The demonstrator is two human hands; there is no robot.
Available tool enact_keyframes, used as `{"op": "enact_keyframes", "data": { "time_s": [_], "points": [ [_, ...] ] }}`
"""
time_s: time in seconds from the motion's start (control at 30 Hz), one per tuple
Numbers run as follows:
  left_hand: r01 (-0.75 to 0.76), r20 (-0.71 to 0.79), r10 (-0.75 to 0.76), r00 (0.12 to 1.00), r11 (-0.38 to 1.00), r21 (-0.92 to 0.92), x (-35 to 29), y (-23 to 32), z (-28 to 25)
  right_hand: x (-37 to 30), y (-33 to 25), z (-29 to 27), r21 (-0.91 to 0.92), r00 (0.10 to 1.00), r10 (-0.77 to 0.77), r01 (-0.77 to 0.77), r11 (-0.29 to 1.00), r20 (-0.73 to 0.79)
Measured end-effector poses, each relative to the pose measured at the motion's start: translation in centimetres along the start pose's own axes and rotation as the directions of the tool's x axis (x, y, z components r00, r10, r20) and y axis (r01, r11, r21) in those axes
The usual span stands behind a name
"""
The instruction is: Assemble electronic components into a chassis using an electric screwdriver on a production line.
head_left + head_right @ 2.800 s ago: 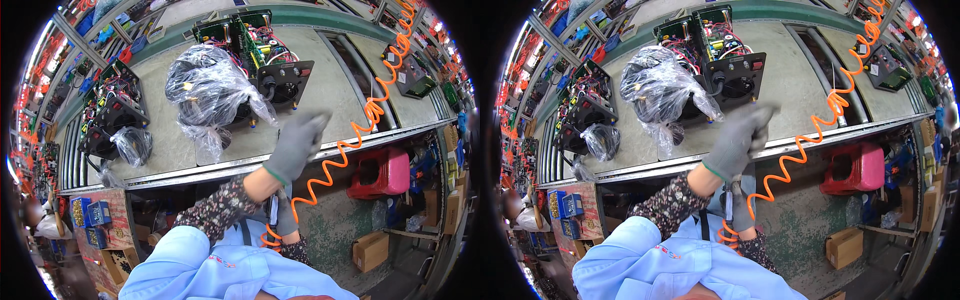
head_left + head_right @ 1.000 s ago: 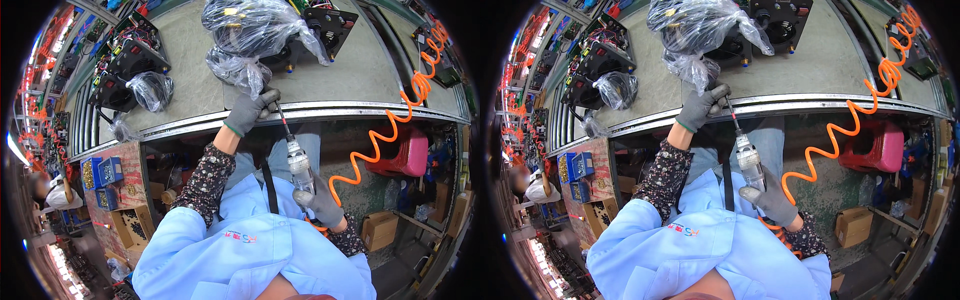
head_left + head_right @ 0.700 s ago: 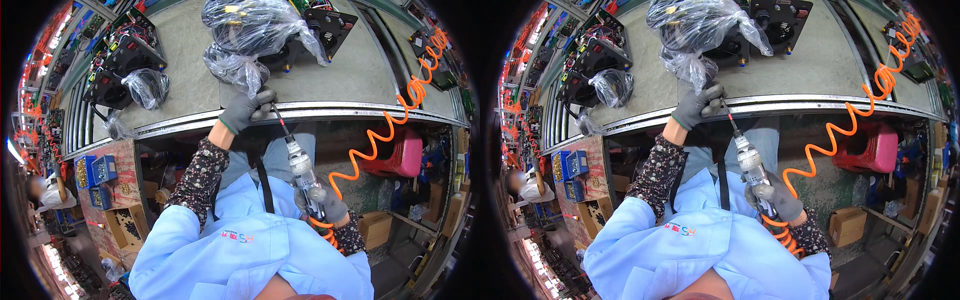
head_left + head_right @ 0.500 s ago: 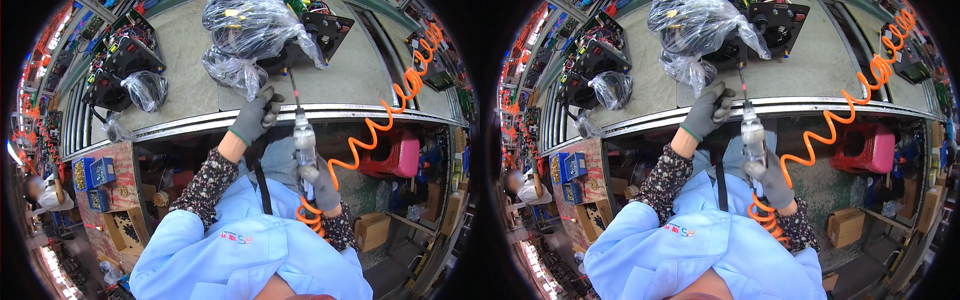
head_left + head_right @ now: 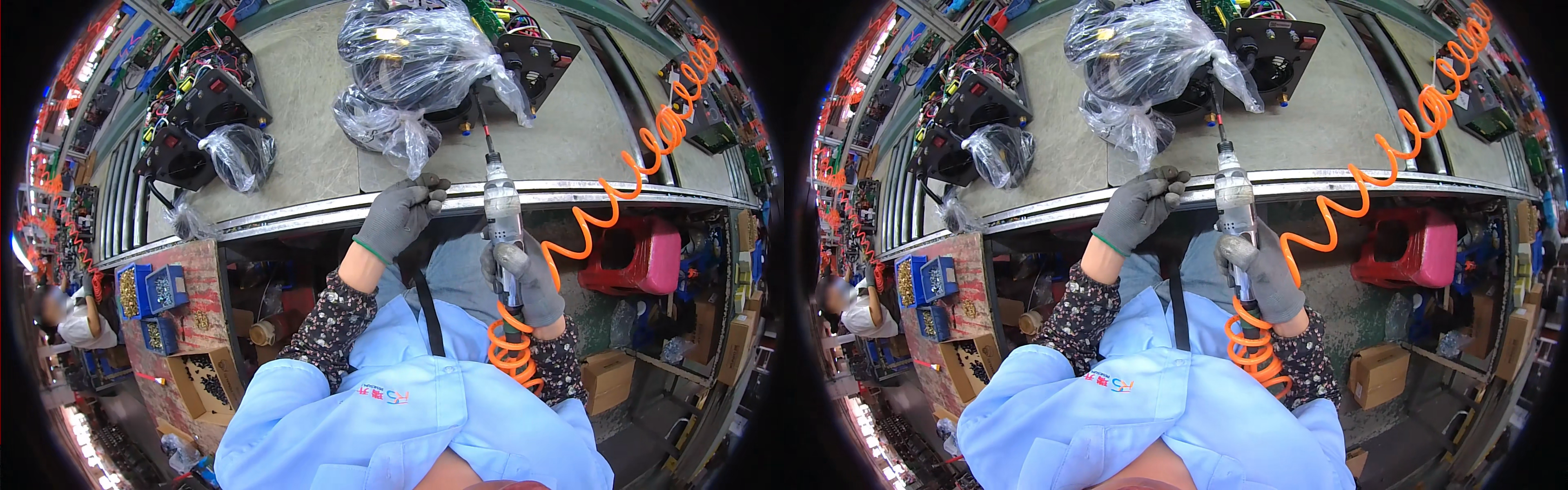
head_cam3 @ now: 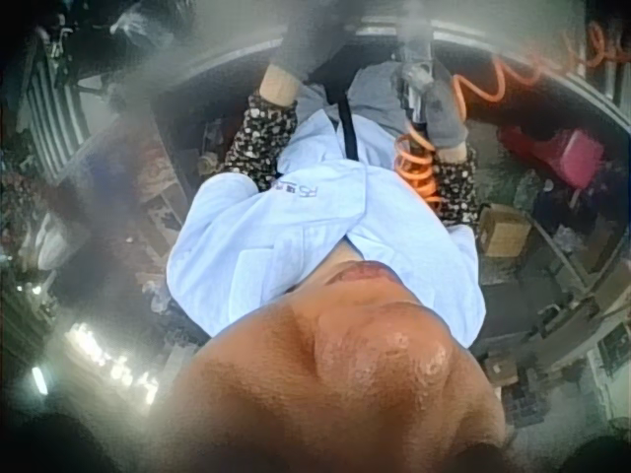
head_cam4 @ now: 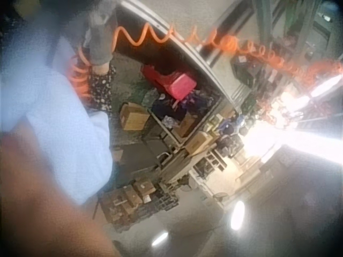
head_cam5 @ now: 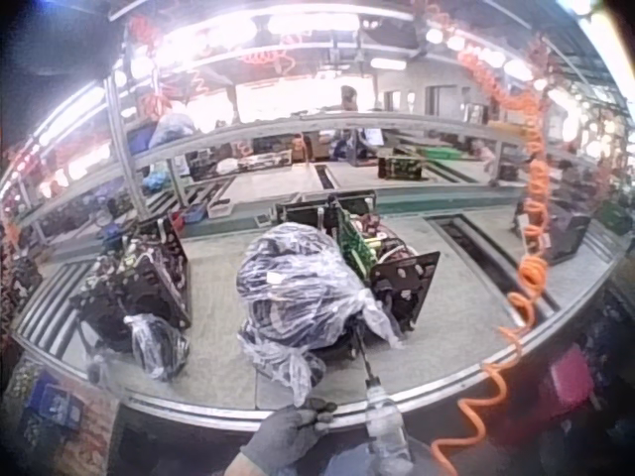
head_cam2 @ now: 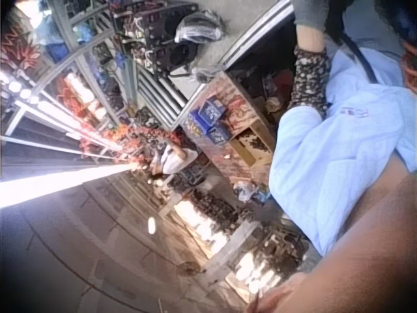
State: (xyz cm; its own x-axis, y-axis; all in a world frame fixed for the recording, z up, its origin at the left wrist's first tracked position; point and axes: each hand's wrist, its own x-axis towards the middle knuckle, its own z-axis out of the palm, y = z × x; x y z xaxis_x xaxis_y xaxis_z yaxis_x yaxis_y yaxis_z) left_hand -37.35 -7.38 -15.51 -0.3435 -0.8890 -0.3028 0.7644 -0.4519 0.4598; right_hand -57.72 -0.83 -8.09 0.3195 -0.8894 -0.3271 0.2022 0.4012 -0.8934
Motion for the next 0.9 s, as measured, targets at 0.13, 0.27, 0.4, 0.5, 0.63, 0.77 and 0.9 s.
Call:
{"op": "enact_keyframes", "data": {
  "time_s": [0.13, 0.27, 0.4, 0.5, 0.63, 0.77, 0.9],
  "points": [
    [-0.002, -0.009, 0.002, 1.0, 0.999, 0.033, 0.0, -0.3, 0.2, 0.3, -0.1, 0.0, -0.01, 1.0, -0.02, 0.02, 1.0, 0.008],
    [-0.004, -0.049, 0.007, 0.999, 0.998, 0.067, -0.4, -0.3, 0.7, 0.3, -0.3, 0.2, 0.03, 1.0, -0.001, 0.001, 1.0, -0.008],
    [0.005, -0.032, -0.002, 0.999, 0.996, 0.09, -0.8, -0.4, 0.8, 0.0, -0.5, 0.4, 0.147, 1.0, 0.004, -0.007, 0.989, 0.021],
    [0.029, -0.002, -0.029, 1.0, 0.988, 0.154, -1.4, -0.3, 1.3, 0.2, -0.9, 1.0, 0.066, 1.0, 0.023, -0.022, 0.998, -0.019],
    [0.02, -0.03, -0.015, 0.999, 0.981, 0.194, -2.1, -0.5, 2.3, 0.7, -0.8, 0.8, 0.047, 1.0, -0.027, 0.028, 0.998, -0.011],
    [0.02, -0.089, 0.012, 0.996, 0.937, 0.348, -2.1, -0.5, 2.6, 0.9, -0.7, 0.3, 0.114, 1.0, 0.016, -0.018, 0.993, 0.015],
    [0.028, -0.148, 0.025, 0.989, 0.939, 0.344, -1.8, -0.9, 2.8, 1.2, -0.8, 0.6, 0.048, 1.0, -0.022, 0.022, 0.999, -0.001]
  ]
}}
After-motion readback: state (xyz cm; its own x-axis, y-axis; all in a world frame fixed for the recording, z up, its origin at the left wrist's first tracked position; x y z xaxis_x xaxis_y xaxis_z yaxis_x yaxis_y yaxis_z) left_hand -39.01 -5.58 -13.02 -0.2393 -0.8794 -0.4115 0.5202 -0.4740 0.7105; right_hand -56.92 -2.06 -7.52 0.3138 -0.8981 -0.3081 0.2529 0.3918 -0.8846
